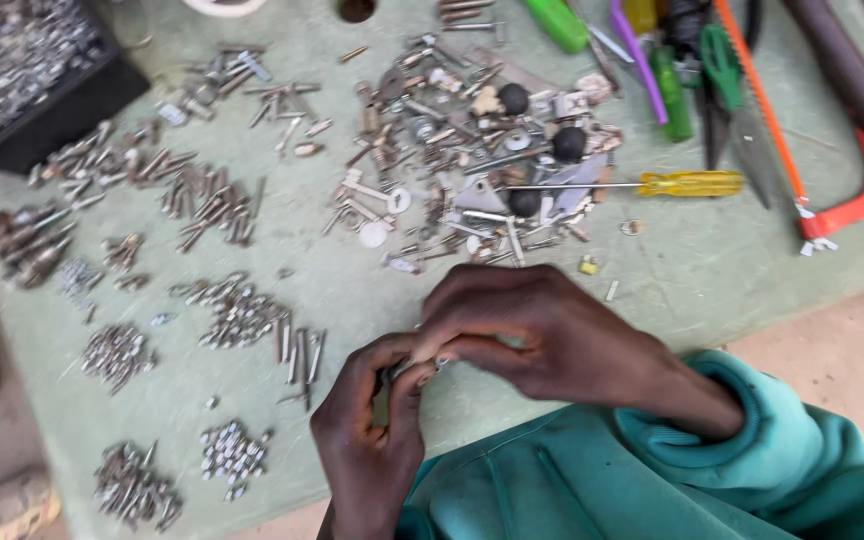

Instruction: Sorting through various screws, nuts, and bolts and threading nuts onto bolts

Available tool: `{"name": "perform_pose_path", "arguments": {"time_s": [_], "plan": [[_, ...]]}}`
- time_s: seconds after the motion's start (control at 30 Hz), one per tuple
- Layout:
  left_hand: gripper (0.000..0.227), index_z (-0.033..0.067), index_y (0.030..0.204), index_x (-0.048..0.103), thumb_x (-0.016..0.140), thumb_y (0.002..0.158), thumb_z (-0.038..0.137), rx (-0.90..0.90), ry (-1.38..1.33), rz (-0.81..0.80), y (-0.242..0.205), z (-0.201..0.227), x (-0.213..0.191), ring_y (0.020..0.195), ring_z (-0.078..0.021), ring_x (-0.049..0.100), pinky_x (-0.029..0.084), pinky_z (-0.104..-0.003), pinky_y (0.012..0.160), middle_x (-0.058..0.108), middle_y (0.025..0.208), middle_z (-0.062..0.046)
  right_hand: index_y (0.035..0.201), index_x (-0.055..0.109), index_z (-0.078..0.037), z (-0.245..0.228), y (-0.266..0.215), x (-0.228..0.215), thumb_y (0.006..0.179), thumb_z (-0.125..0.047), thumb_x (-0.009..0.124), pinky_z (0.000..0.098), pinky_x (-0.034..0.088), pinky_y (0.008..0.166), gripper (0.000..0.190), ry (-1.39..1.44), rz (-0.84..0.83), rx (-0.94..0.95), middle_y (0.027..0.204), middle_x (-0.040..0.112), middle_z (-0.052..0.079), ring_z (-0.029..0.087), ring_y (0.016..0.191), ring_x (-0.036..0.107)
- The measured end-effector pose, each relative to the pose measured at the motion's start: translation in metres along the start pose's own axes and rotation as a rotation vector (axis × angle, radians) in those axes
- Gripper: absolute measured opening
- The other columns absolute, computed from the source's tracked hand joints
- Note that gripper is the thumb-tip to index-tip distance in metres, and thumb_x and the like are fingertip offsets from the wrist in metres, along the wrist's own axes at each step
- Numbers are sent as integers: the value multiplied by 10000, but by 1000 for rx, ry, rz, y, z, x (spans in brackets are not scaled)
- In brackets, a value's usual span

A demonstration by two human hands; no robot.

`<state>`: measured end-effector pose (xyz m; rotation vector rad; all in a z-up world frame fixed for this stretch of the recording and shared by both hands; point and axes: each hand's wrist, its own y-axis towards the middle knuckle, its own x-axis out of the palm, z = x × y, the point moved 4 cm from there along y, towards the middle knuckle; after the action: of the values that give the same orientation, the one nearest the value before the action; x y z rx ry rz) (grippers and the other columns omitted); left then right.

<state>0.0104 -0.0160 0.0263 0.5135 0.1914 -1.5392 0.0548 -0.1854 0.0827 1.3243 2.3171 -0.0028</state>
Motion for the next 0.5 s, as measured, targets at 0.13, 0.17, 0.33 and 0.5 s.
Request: {"name": "perform_pose_path", "arguments": {"time_s": [0.13, 0.17, 0.33, 0.5], "plan": [[107, 104, 1076, 696, 661, 978, 129, -11, -32, -55, 7, 17, -11, 901, -201, 711, 552, -314, 746, 732, 996, -45, 1002, 747, -89, 0, 2, -3, 953, -103, 669, 299, 571, 799, 93, -61, 20, 8, 970, 750, 48, 191, 899, 731], [95, 85, 1069, 689, 659, 979, 97, 55, -1, -50, 10, 22, -13, 927, -216, 708, 554, -323, 783, 734, 1009, -53, 995, 738, -93, 3, 1, -3, 943, -118, 686, 285, 560, 790, 78, -92, 43, 36, 948, 748, 35, 173, 875, 725], [72, 57, 1059, 679, 636, 1003, 73, 195, 128, -60, 15, 34, -20, 937, -242, 678, 544, -343, 827, 737, 1036, -59, 1179, 703, -57, 26, -15, 2, 772, -169, 852, 232, 634, 878, 448, 11, 55, 258, 1072, 764, 47, 104, 887, 730], [214, 39, 1194, 646, 683, 992, 99, 244, 205, -110, 18, 42, -28, 966, -264, 658, 545, -365, 859, 711, 1090, -86, 963, 788, -107, 36, -21, 8, 888, -201, 762, 186, 560, 681, 123, 94, 106, 431, 845, 792, -9, 43, 766, 699]]}}
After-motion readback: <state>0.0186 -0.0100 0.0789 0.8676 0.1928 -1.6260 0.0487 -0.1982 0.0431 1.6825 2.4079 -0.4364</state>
